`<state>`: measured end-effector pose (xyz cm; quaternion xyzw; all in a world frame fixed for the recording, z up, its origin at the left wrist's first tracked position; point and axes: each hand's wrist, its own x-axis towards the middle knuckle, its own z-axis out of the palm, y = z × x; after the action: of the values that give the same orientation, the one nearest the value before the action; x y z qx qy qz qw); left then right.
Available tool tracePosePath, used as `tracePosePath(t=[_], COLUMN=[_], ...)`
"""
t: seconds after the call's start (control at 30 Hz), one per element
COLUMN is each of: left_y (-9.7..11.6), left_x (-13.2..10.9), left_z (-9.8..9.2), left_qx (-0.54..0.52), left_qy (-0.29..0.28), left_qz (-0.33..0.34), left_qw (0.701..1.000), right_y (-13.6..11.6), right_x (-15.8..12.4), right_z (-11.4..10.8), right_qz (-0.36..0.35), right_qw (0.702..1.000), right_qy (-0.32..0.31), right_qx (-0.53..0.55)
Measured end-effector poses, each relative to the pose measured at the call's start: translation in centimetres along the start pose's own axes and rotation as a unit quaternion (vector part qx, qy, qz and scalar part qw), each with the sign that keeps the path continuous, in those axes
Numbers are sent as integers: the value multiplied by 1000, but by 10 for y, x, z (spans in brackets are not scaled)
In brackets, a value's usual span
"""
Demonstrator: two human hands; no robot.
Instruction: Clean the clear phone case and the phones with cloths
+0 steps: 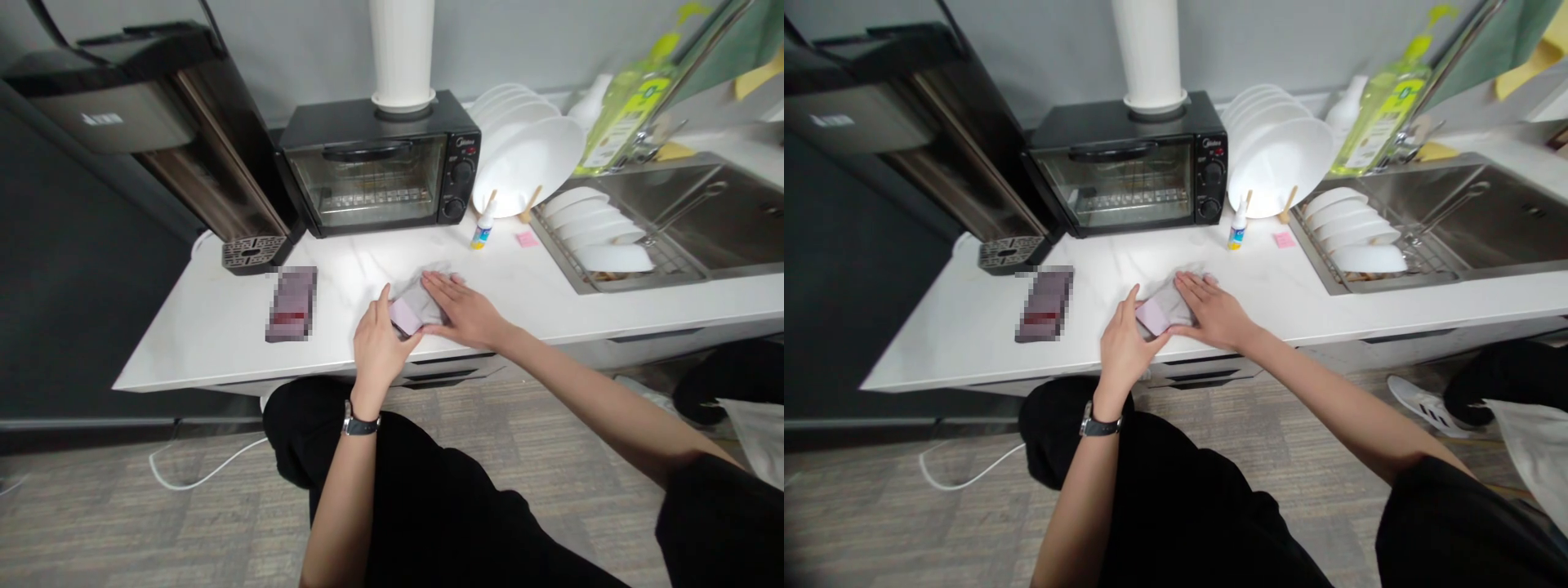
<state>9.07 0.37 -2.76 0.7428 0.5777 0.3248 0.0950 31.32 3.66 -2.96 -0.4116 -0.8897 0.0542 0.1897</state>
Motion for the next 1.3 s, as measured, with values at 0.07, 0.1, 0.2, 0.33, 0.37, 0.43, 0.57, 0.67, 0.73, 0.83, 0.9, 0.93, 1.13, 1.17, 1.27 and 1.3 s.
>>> tracePosePath(t=[0.07, 0.1, 0.2, 0.33, 0.37, 0.43, 0.57, 0.67, 0.73, 0.83, 0.9, 0.93, 1.13, 1.17, 1.27, 1.3], left_y=[0, 0, 1, 0, 0, -1, 0, 1, 1, 1, 1, 1, 0, 0, -1, -1], left_x=[0, 0, 0, 0, 0, -1, -1, -1, 0, -1, -1, -1, 0, 0, -1, -1], left_z=[0, -1, -1, 0, 1, 1, 1, 0, -1, -1, 0, 0, 0, 1, 1, 1], left_qx=[5, 6, 3, 1, 2, 4, 1, 0, 1, 1, 1, 1, 0, 2, 4, 4], left_qy=[-10, -13, -4, 13, 13, 12, 12, 10, 10, 11, 13, 14, 7, 6, 10, 11], left_qz=[-7, -6, 3, 4, 5, 8, 6, 2, 3, 4, 5, 5, 0, 0, 4, 6], left_qw=[1000, 1000, 1000, 1000, 1000, 1000, 1000, 1000, 1000, 1000, 1000, 1000, 1000, 1000, 1000, 1000], right_y=[-1, -2, 0, 10, 11, 10, 6, 7, 8, 8, 8, 8, 8, 8, 6, 5], right_x=[0, 0, 1, 4, 4, 3, 2, 3, 4, 3, 2, 2, 3, 3, 3, 3], right_z=[1, 1, 1, -1, -2, -3, -4, -2, -2, -2, -2, -3, 0, 0, -2, -2], right_qz=[-39, -51, -20, 9, 9, 13, 30, 34, 29, 25, 24, 24, 8, 8, 20, 26], right_qw=[999, 998, 1000, 1000, 1000, 1000, 999, 999, 999, 999, 999, 999, 999, 999, 998, 998], right_qy=[-10, -12, -2, 11, 13, 19, 22, 24, 29, 34, 35, 36, 42, 45, 52, 52], right_qx=[14, 21, 18, 2, 2, 4, 8, 4, -2, 0, 7, 9, -6, -6, 2, 5])
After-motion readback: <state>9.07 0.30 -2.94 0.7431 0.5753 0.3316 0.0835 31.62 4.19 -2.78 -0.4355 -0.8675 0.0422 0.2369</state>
